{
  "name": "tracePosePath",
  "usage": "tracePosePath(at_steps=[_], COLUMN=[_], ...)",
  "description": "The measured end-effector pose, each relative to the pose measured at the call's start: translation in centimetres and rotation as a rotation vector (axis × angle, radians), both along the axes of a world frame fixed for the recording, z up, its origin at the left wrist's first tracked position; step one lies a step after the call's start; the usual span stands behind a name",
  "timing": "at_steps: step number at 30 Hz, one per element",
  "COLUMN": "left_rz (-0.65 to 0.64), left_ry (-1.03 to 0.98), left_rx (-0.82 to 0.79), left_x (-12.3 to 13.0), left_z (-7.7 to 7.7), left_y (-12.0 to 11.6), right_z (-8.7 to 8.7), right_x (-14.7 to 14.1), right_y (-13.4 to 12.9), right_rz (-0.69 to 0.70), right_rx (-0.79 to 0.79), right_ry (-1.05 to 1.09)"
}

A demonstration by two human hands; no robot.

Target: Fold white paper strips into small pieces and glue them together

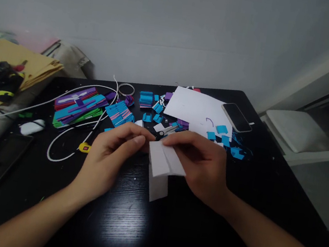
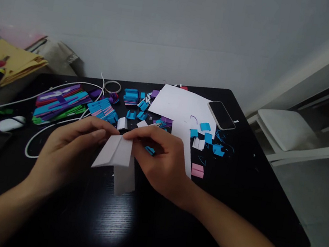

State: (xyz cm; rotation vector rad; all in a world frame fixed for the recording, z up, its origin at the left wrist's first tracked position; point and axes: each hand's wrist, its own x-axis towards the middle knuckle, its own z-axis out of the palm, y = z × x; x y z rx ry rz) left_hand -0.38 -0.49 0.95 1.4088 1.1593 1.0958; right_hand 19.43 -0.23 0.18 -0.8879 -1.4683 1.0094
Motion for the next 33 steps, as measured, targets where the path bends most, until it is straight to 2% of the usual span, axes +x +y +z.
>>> tracePosePath(at_steps=[3,5,10,15,19,26,28,30,33], left_rz=[-0.055,-0.066,-0.026,0.004,-0.025,-0.023,-0.049,-0.063,-0.074], left_ry=[0.09,0.164,0.24,0.355,0.428,0.486,0.489,0.496,0.516], left_rx=[0.012,0.038,0.131,0.305,0.442,0.519,0.554,0.62,0.826], left_x=[-0.2,-0.2,-0.2,-0.5,-0.5,-0.4,-0.6,-0.9,-1.4], left_z=[0.6,0.9,1.1,1.1,1.0,0.9,0.8,0.7,0.3], left_y=[0.2,0.2,0.3,0.2,0.0,-0.5,-0.5,-0.4,-0.1], right_z=[-0.2,-0.3,0.0,0.5,0.5,0.4,0.5,0.7,1.2], right_x=[0.3,0.4,0.4,0.5,0.5,0.5,0.7,0.9,1.1], right_y=[0.0,-0.1,-0.1,0.4,0.6,0.4,0.5,0.7,1.0], right_rz=[-0.019,-0.026,-0.029,0.139,0.095,0.076,0.103,0.159,0.242], right_rx=[0.197,0.255,0.11,-0.087,-0.042,0.104,0.077,-0.018,-0.132], right_ry=[-0.138,-0.197,-0.168,-0.054,-0.124,-0.195,-0.211,-0.219,-0.18])
